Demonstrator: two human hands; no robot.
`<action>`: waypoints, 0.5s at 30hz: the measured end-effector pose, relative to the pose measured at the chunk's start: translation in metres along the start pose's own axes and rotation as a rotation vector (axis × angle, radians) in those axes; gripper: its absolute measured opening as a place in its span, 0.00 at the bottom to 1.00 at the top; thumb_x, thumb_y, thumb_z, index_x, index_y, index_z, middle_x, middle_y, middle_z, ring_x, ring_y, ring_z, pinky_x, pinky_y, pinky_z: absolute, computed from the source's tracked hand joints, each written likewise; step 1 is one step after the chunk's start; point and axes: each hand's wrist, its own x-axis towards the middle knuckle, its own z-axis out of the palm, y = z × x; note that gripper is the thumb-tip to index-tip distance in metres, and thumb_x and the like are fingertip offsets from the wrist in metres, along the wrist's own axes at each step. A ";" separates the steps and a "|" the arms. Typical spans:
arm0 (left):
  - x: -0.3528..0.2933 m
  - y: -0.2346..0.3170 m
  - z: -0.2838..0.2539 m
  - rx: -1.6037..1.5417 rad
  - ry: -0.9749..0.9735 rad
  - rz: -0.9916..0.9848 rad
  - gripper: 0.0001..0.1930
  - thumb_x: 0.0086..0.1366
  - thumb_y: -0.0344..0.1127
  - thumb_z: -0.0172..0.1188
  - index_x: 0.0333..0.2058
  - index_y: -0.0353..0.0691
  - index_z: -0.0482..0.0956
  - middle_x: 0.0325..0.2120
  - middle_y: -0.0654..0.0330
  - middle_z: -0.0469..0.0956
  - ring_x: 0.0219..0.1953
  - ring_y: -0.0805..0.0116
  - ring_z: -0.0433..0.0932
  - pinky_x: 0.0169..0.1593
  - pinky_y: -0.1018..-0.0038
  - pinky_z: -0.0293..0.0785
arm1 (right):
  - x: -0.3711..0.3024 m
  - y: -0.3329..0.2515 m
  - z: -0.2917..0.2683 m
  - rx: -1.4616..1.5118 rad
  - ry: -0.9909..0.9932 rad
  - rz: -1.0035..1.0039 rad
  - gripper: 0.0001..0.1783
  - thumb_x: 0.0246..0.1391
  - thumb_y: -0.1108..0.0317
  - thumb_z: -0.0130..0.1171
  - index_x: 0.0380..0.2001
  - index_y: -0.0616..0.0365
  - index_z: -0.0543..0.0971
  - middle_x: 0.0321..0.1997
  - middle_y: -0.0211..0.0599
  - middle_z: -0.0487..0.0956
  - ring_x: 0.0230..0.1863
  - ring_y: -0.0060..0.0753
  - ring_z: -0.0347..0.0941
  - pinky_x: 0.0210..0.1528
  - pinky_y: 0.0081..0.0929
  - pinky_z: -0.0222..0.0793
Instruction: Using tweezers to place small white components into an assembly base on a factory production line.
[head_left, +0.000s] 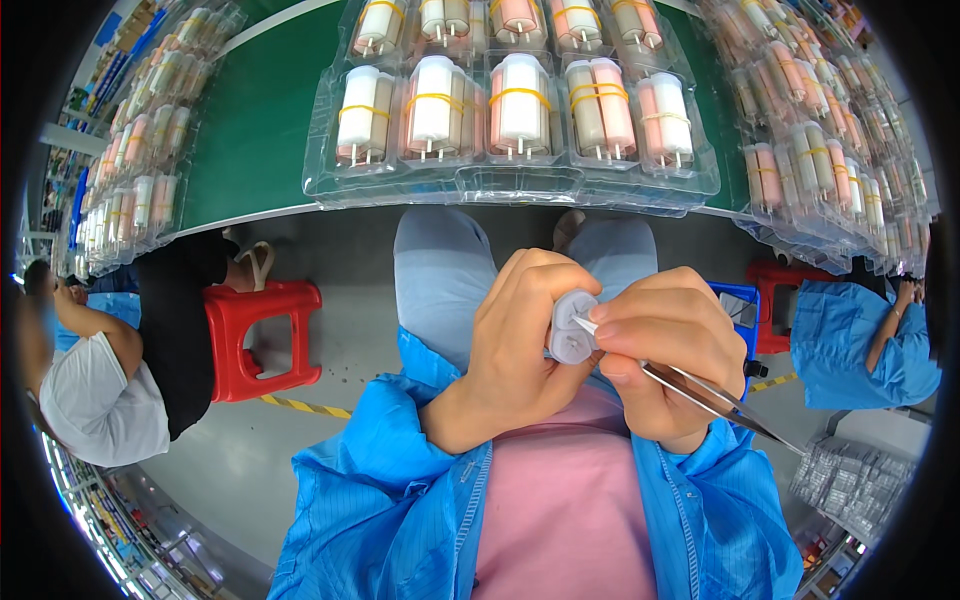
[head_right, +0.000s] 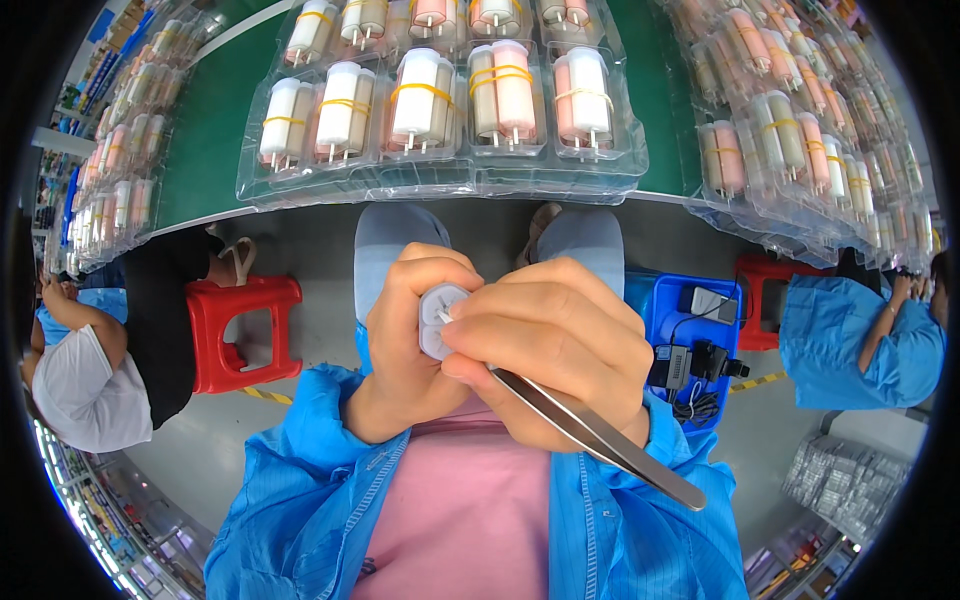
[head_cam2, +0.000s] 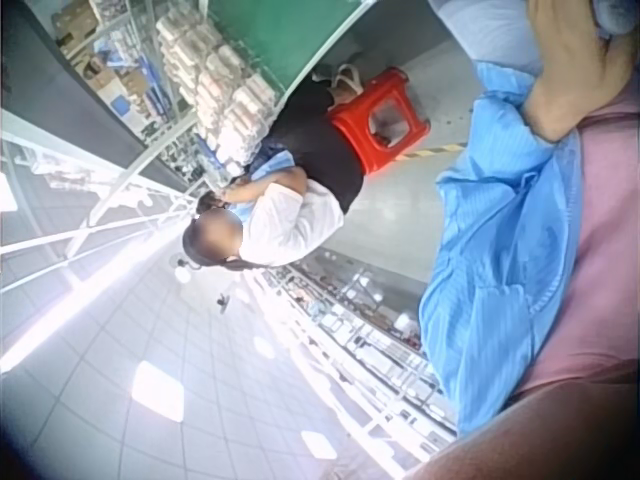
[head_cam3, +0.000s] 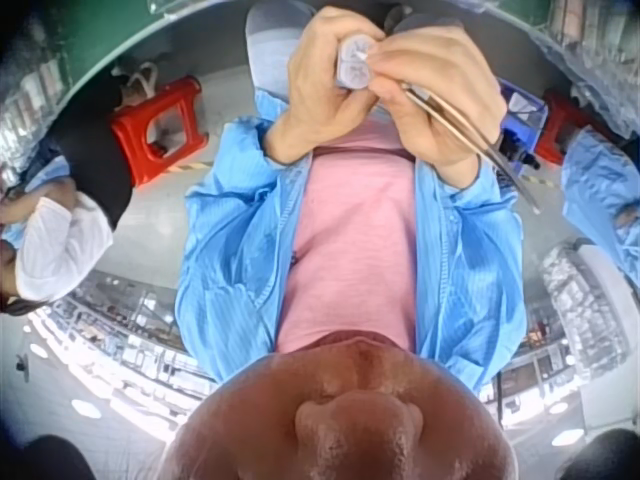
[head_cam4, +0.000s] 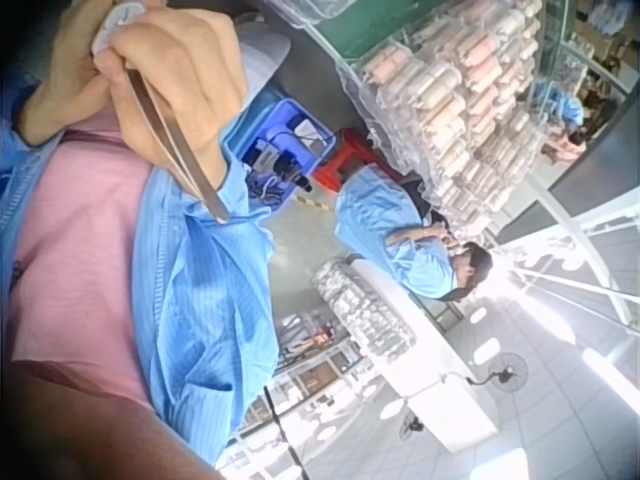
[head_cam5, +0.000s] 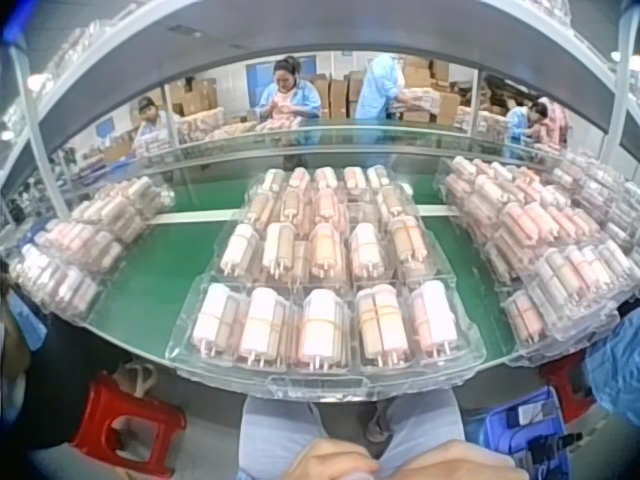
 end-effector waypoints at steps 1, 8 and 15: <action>0.000 0.000 0.000 -0.001 0.004 -0.002 0.21 0.43 0.22 0.64 0.38 0.35 0.69 0.30 0.52 0.71 0.30 0.53 0.71 0.32 0.67 0.67 | 0.000 0.000 0.000 -0.001 -0.004 0.000 0.14 0.35 0.70 0.72 0.29 0.61 0.80 0.28 0.39 0.80 0.28 0.39 0.76 0.29 0.26 0.72; 0.001 0.001 0.001 0.020 0.009 0.008 0.20 0.44 0.23 0.64 0.37 0.35 0.70 0.29 0.53 0.72 0.29 0.54 0.71 0.31 0.67 0.67 | 0.001 0.000 -0.001 -0.012 -0.016 0.006 0.13 0.37 0.69 0.71 0.28 0.61 0.80 0.28 0.38 0.80 0.27 0.39 0.76 0.29 0.26 0.72; 0.002 0.002 0.000 0.011 -0.002 0.012 0.19 0.44 0.24 0.64 0.37 0.36 0.70 0.29 0.54 0.72 0.28 0.54 0.71 0.31 0.67 0.67 | 0.002 0.001 -0.003 0.001 -0.037 0.017 0.13 0.38 0.68 0.71 0.28 0.60 0.81 0.29 0.39 0.80 0.28 0.39 0.76 0.29 0.27 0.72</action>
